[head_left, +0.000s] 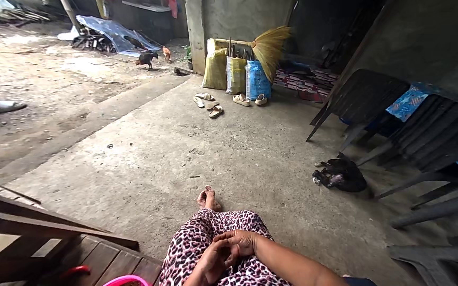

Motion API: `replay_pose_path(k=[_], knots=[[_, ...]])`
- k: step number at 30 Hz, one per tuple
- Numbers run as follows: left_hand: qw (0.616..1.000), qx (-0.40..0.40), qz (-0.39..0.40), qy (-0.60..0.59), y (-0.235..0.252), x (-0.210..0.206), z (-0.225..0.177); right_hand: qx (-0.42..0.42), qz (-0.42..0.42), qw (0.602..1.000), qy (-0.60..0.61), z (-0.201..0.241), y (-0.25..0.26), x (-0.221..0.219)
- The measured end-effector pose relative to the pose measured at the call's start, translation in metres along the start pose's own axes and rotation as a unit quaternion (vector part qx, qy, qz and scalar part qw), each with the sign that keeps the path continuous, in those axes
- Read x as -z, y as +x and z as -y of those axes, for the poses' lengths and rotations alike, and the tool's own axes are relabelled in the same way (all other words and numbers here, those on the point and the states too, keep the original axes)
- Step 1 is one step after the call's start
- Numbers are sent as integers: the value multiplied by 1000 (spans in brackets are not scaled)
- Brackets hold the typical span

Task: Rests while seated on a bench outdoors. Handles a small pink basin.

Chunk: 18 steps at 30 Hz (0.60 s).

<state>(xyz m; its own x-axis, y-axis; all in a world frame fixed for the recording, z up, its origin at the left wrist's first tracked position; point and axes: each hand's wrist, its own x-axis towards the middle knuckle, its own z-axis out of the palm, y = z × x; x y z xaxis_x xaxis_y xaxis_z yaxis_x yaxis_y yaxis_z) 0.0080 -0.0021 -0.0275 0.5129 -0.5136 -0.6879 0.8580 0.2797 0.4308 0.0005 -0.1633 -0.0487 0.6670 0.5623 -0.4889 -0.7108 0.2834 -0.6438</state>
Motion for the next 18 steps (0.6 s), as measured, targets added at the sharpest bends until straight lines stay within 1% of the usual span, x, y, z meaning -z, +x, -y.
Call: replay_pose_path(k=[3, 11, 18], knots=[[1000, -7, 16, 2, 0, 2, 0, -23, -12, 1000, 4, 3, 1, -4], [1000, -9, -25, 4, -4, 1, -1, -16, 10, 1000, 3, 1, 7, 1], [999, -4, -37, -8, -7, -4, -2, -5, 36, 999, 7, 1, 4, 1]])
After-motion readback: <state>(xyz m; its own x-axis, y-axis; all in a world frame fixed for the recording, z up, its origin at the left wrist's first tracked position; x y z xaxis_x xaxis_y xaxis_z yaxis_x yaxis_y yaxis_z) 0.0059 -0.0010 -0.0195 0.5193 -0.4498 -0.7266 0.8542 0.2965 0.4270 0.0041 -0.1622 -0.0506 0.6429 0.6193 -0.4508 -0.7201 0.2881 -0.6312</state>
